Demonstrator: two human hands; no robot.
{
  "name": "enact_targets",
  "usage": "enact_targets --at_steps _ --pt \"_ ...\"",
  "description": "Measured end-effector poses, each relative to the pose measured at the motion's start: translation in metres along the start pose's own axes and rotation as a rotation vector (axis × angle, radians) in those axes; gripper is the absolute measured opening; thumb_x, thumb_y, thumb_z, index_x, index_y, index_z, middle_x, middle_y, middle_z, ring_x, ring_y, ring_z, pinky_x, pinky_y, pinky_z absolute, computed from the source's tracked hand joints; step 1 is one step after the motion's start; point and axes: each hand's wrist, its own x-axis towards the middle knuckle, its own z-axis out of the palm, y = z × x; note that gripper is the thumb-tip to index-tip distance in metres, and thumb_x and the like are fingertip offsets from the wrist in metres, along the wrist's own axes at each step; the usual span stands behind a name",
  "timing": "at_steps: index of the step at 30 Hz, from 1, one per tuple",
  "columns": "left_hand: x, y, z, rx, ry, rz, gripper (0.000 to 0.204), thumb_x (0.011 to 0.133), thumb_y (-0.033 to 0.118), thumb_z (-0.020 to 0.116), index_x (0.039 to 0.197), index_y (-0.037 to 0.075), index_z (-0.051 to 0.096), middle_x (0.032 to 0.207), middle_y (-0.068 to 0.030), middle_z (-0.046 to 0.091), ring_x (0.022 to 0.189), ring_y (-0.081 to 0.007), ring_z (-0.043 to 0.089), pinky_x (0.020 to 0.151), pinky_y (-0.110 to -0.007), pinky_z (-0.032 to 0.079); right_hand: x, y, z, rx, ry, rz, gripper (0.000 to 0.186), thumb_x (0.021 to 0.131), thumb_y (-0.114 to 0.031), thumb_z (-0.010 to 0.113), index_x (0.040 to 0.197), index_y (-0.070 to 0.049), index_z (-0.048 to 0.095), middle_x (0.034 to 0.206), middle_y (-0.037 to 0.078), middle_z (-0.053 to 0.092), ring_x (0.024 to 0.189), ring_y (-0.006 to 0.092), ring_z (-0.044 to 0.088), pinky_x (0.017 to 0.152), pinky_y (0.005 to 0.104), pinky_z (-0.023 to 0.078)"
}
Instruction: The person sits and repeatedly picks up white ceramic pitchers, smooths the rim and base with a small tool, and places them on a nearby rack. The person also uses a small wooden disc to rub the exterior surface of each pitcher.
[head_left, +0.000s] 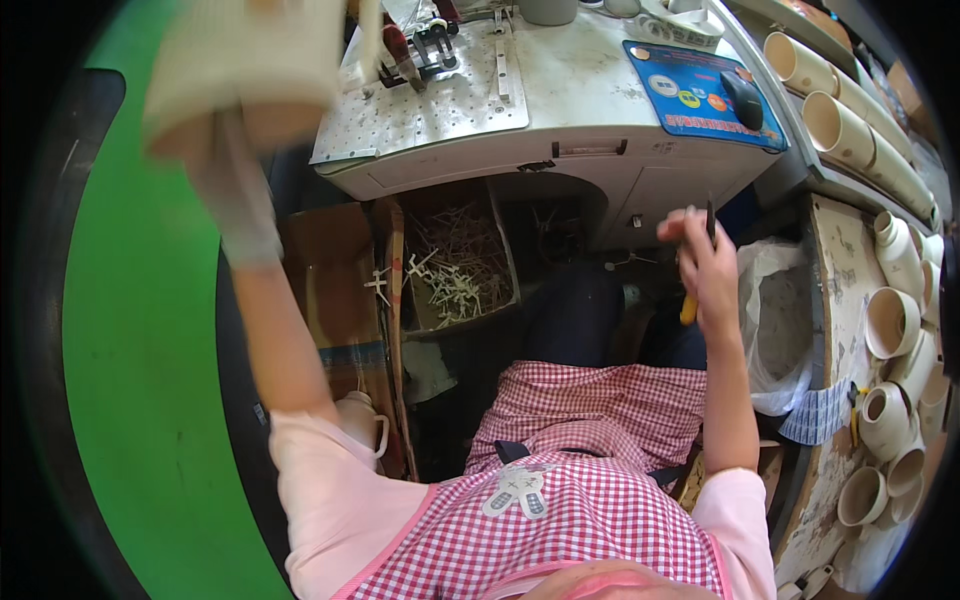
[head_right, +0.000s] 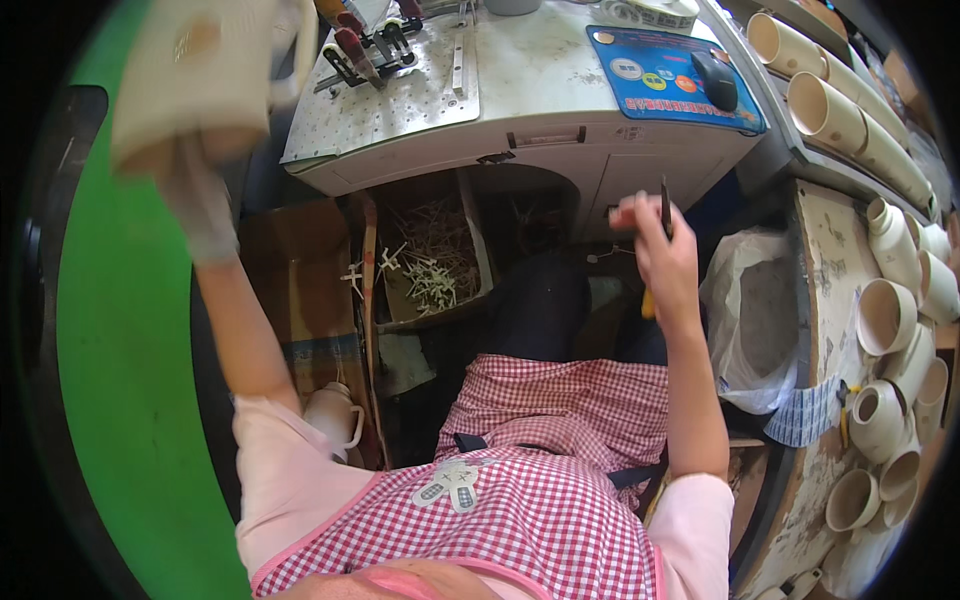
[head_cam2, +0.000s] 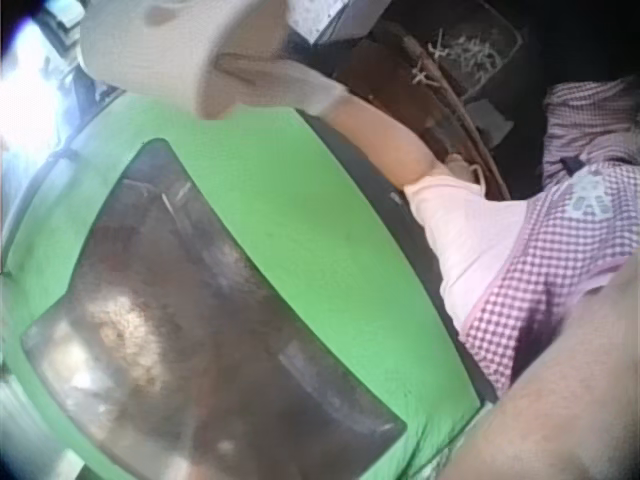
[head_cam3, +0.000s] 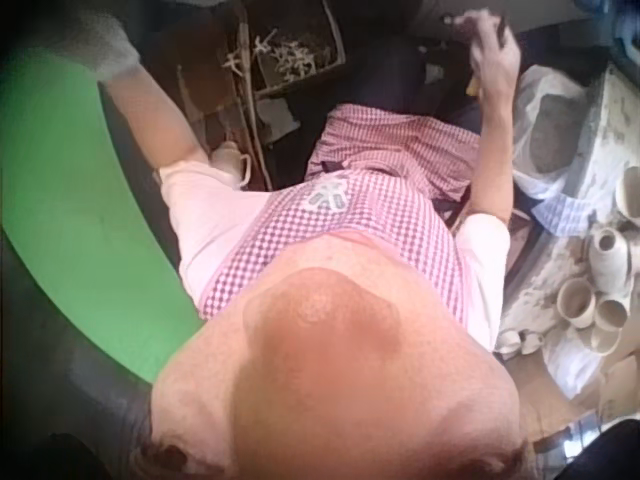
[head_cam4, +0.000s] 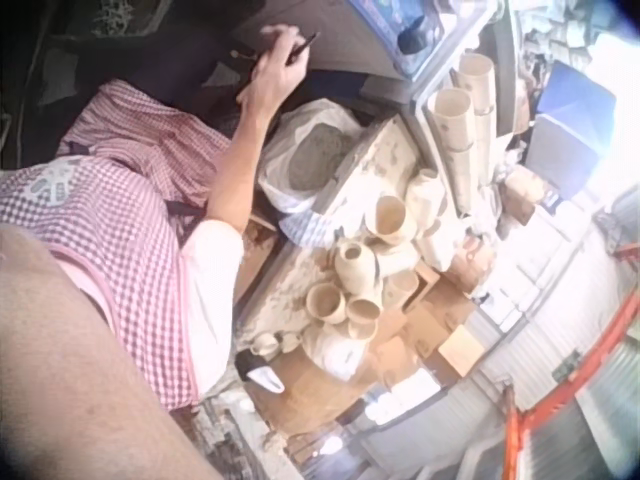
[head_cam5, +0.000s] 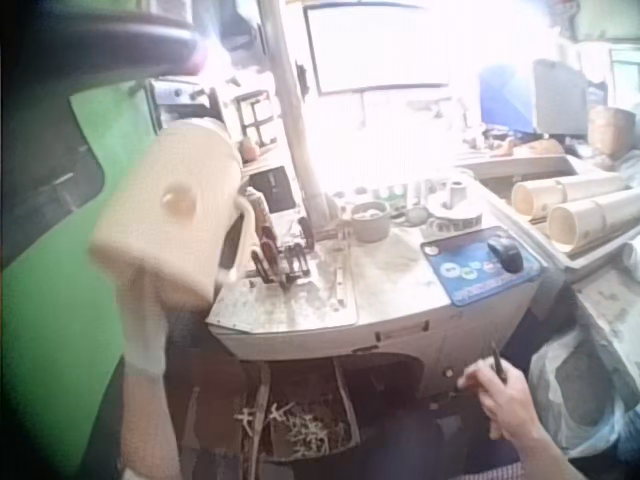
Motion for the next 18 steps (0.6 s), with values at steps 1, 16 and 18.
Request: enact_targets --at_steps 1,16,18 --pt "0.052 -0.013 -0.004 0.1 0.012 0.022 0.059 0.097 0.045 0.065 0.131 -0.004 0.062 0.113 -0.0169 0.071 0.102 -0.0239 0.071 0.089 -0.037 0.057 -0.007 0.015 -0.01 -0.086 0.057 0.104 0.029 0.106 -0.032 0.06 0.105 -0.004 0.069 0.092 0.002 0.074 0.051 -0.0019 0.039 0.046 0.0173 0.026" --pt "0.219 -0.152 0.046 0.411 -0.153 -0.046 0.052 0.096 0.04 0.067 0.125 -0.003 0.068 0.11 -0.0149 0.074 0.096 -0.0211 0.073 0.083 -0.034 0.057 -0.052 0.085 -0.082 -0.008 0.055 0.252 0.019 0.106 -0.022 0.061 0.105 -0.004 0.068 0.085 0.003 0.072 0.048 -0.0037 0.033 0.044 0.0172 0.022" --pt "0.217 -0.157 0.043 0.219 -0.212 -0.11 0.048 0.095 0.04 0.068 0.12 0.0 0.071 0.111 -0.0162 0.076 0.1 -0.0238 0.074 0.085 -0.035 0.055 -0.051 0.088 -0.081 -0.042 0.073 0.245 0.019 0.106 -0.022 0.061 0.105 -0.004 0.068 0.085 0.003 0.072 0.048 -0.0037 0.033 0.044 0.0171 0.022"
